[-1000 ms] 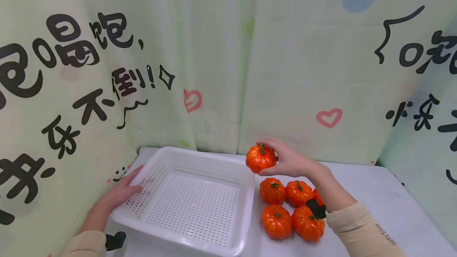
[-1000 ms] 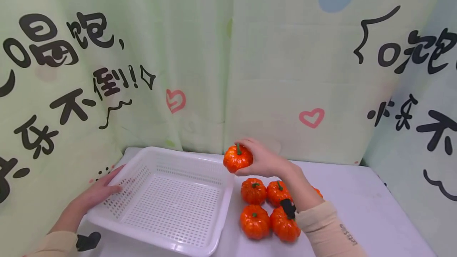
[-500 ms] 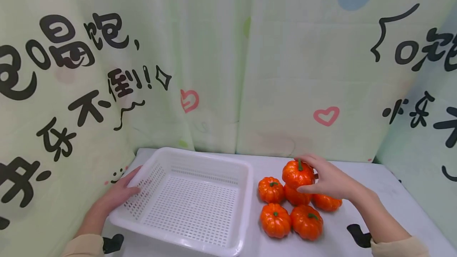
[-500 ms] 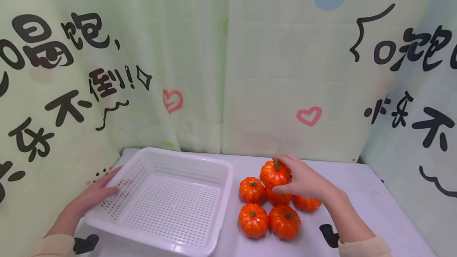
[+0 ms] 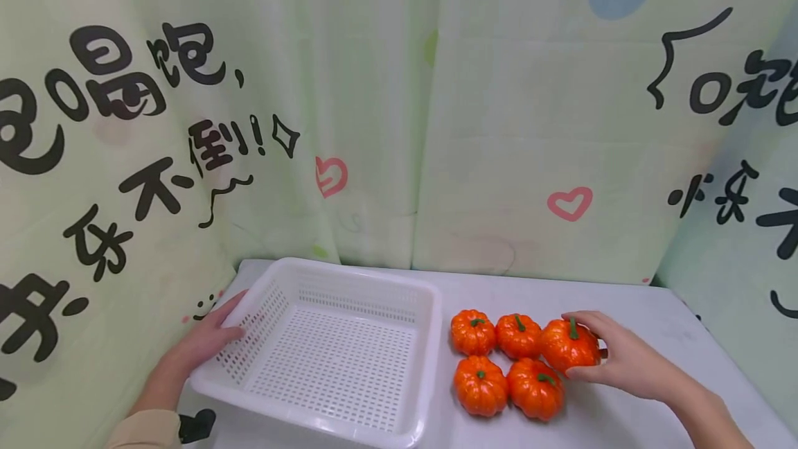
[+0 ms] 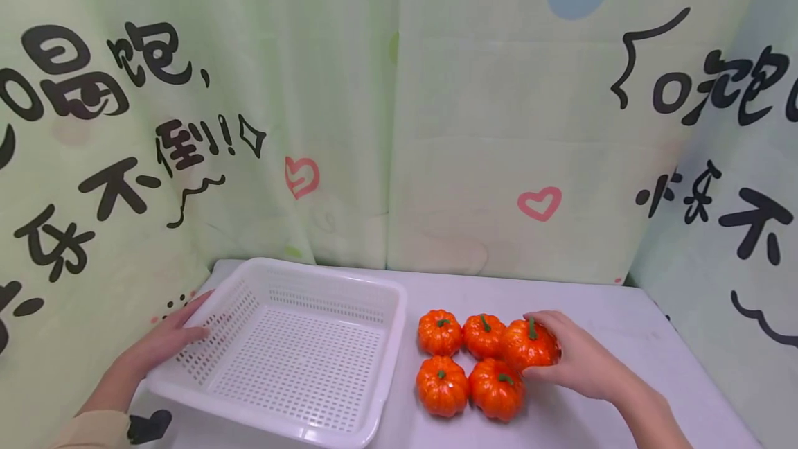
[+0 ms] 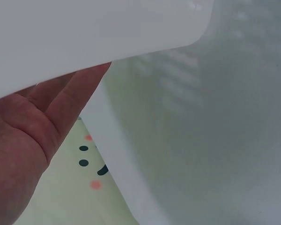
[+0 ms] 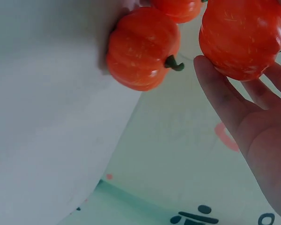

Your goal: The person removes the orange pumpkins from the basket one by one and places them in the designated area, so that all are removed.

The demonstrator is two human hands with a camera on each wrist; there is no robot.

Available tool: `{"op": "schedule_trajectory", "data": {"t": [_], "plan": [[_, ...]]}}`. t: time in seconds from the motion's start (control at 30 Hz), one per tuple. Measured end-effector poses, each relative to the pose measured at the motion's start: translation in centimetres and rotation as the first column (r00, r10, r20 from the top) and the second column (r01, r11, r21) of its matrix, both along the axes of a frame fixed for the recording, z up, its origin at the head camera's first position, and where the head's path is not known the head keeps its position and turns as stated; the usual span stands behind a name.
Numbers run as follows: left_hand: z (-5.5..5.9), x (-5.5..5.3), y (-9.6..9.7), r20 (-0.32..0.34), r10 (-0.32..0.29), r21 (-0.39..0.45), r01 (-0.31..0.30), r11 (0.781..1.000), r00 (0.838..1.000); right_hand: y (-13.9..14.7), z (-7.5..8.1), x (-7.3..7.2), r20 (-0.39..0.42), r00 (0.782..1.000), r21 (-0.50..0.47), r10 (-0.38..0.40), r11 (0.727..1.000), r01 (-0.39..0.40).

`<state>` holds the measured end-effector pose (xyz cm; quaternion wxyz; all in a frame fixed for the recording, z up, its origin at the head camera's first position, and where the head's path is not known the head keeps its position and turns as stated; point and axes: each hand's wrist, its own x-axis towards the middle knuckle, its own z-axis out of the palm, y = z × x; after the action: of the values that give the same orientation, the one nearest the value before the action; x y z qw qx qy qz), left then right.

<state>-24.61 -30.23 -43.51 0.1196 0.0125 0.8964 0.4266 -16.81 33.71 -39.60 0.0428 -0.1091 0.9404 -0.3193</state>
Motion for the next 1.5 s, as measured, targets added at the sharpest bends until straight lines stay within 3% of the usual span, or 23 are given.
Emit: {"op": "schedule_trajectory", "data": {"t": [0.37, 0.9, 1.3, 1.5], "plan": [[-0.1, -0.1, 0.2, -0.011, -0.005, 0.017, 0.006, 1.000, 1.000, 3.0, -2.7, 2.0, 0.117, 0.989, 0.047, -0.091, 0.995, 0.086], [0.0, 0.1, 0.1, 0.007, 0.006, 0.027, -0.007, 1.000, 1.000, 3.6, -5.1, 2.5, 0.168, 0.978, 0.097, -0.121, 0.990, 0.106], [-0.2, 0.0, 0.2, 0.007, 0.009, 0.035, -0.010, 0.999, 1.000, 3.9, -6.4, 2.5, 0.264, 0.950, 0.071, -0.168, 0.985, 0.155], [-0.2, 0.0, 0.1, 0.007, 0.010, 0.038, -0.010, 0.999, 1.000, 3.8, -6.4, 2.5, 0.243, 0.958, 0.073, -0.153, 0.987, 0.140]]}}
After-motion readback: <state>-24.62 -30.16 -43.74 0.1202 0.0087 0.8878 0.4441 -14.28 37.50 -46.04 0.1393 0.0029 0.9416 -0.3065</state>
